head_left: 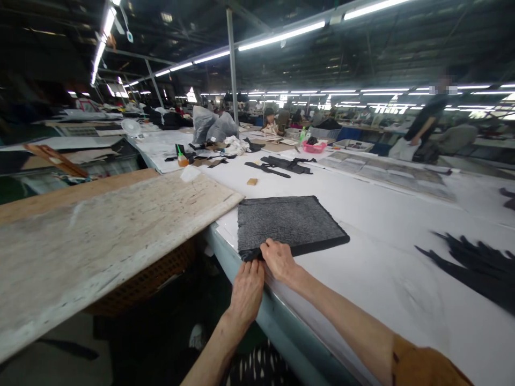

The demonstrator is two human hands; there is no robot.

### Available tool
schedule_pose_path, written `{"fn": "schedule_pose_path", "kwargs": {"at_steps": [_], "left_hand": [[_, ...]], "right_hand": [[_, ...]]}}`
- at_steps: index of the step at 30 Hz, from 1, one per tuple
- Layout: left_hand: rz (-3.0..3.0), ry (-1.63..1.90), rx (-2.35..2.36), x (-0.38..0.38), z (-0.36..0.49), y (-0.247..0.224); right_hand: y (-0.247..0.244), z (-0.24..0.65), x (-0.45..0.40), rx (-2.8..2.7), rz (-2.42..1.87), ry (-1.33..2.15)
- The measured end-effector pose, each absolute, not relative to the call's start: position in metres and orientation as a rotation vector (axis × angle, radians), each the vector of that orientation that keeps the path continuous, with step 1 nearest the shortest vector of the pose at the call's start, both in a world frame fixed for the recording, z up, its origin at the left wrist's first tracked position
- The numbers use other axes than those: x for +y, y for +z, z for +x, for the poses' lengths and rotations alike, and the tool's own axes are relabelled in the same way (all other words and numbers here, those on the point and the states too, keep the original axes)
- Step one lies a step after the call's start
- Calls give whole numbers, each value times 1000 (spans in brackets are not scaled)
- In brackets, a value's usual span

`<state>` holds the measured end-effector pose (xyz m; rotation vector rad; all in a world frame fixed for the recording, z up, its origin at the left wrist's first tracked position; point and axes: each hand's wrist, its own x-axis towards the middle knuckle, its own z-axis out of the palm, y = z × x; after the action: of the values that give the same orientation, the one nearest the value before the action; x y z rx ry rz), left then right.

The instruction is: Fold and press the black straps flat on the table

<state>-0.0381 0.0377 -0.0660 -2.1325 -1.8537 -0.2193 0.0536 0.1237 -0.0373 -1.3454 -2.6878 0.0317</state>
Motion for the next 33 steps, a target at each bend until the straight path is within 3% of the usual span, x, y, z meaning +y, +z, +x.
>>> {"fn": "schedule_pose_path", "kwargs": {"at_steps": [6,10,14,23,33], "left_hand": [[-2084,-118,-1780,38,-37,-65],[-2076,-102,-1790,36,-36,-72],[-2066,-128,-1792,35,-35,-78],[-2171,-217,-1881,40,-39,-71],[-2174,-206,-1904,40,-35,-63]], "right_hand": [[-28,113,160,-2430,-1615,72],[-24,142,156,-2454,-1420,162],[-28,113,133,-2563,-1090,134],[-41,48,126,-2821,-878,-197],[-56,51,125,-2721,-1110,-112]]}}
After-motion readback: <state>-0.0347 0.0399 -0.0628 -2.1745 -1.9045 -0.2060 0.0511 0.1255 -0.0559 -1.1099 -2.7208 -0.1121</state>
